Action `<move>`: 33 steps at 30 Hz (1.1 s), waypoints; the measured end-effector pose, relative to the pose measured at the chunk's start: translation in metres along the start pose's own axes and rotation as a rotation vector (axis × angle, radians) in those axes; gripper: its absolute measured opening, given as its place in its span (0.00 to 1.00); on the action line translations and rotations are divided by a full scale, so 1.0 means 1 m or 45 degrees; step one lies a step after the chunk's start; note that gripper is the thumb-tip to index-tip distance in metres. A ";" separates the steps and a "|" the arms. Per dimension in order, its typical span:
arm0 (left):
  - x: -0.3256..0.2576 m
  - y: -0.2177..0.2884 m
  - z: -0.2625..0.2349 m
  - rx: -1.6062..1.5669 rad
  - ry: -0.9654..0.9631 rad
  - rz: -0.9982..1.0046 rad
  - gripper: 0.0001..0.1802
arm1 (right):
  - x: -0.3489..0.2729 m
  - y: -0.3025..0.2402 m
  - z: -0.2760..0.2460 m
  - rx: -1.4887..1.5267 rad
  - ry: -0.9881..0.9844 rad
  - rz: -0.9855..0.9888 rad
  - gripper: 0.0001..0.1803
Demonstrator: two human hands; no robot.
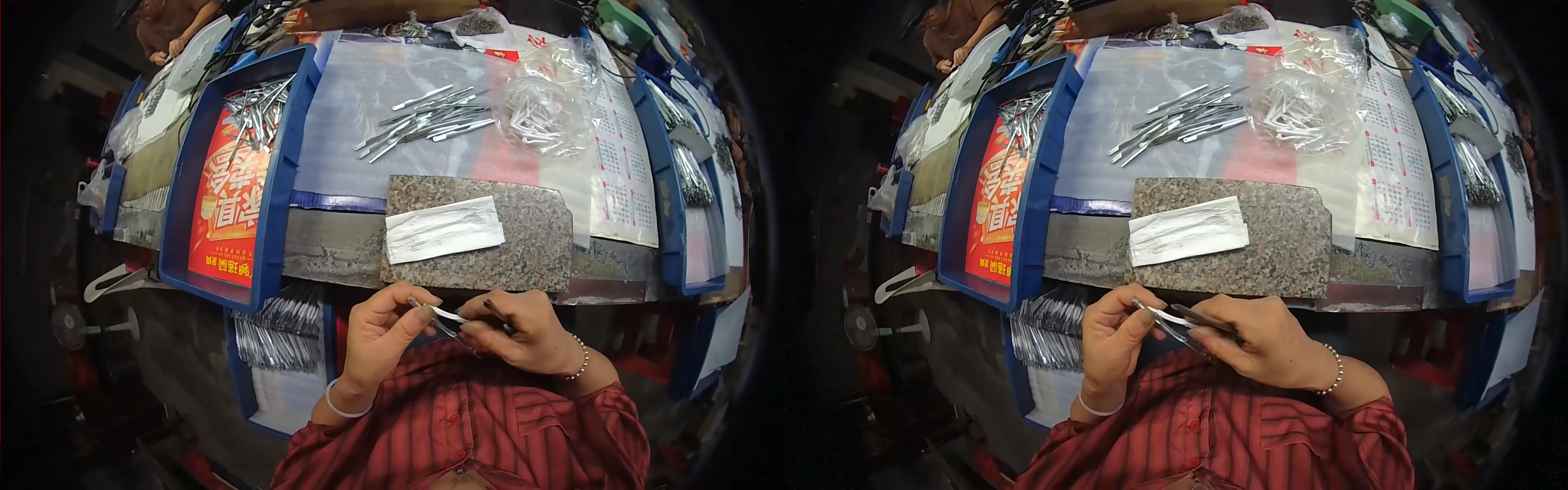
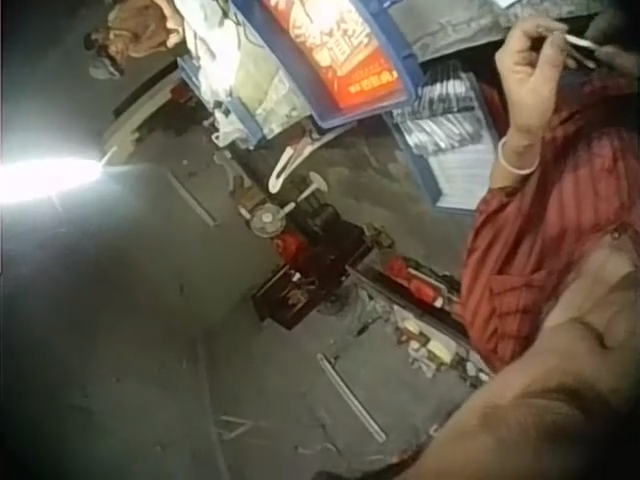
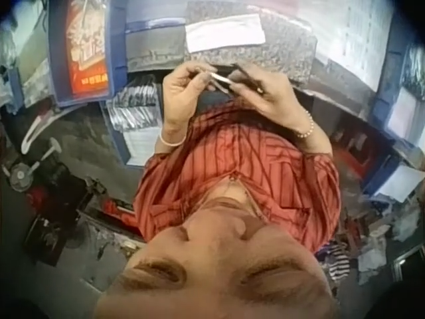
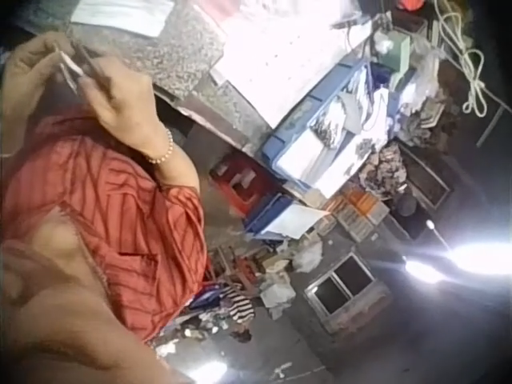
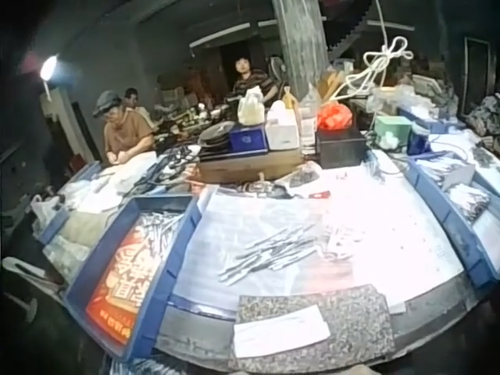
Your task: Polishing or deburring small metal rods on a cloth/paper placed over a stone block.
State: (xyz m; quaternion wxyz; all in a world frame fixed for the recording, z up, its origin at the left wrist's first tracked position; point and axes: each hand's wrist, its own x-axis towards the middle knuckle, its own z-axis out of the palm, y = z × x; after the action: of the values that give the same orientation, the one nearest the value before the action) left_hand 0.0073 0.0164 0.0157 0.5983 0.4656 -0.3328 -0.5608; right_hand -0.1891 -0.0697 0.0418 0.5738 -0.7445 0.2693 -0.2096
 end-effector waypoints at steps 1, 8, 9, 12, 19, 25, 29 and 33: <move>0.001 -0.001 0.000 -0.082 0.002 -0.022 0.08 | -0.001 0.000 0.001 0.002 -0.001 0.004 0.11; 0.004 -0.007 -0.003 -0.274 0.029 -0.069 0.13 | -0.005 -0.001 0.012 -0.023 0.236 -0.085 0.16; 0.004 -0.008 -0.002 -0.274 0.027 -0.071 0.13 | -0.005 -0.002 0.013 0.047 0.279 -0.045 0.17; 0.003 -0.010 -0.004 -0.269 0.023 -0.071 0.13 | 0.002 -0.001 0.006 -0.179 0.054 -0.188 0.19; 0.003 -0.009 -0.002 -0.234 0.012 -0.079 0.13 | -0.001 0.003 0.010 -0.362 0.068 -0.312 0.21; 0.004 -0.010 -0.003 -0.184 0.031 -0.061 0.12 | 0.000 0.012 0.021 -0.395 0.115 -0.405 0.22; 0.005 -0.008 0.000 -0.069 0.036 -0.068 0.11 | -0.002 0.024 0.028 -0.527 0.237 -0.480 0.20; 0.010 0.001 -0.002 -0.141 -0.021 -0.127 0.08 | -0.001 0.018 0.011 -0.618 0.203 -0.578 0.18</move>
State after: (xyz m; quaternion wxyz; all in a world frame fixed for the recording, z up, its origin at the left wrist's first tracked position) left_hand 0.0106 0.0066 0.0148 0.5918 0.4431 -0.2824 -0.6113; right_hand -0.1860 -0.0648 0.0216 0.2955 -0.8816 0.1827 -0.3195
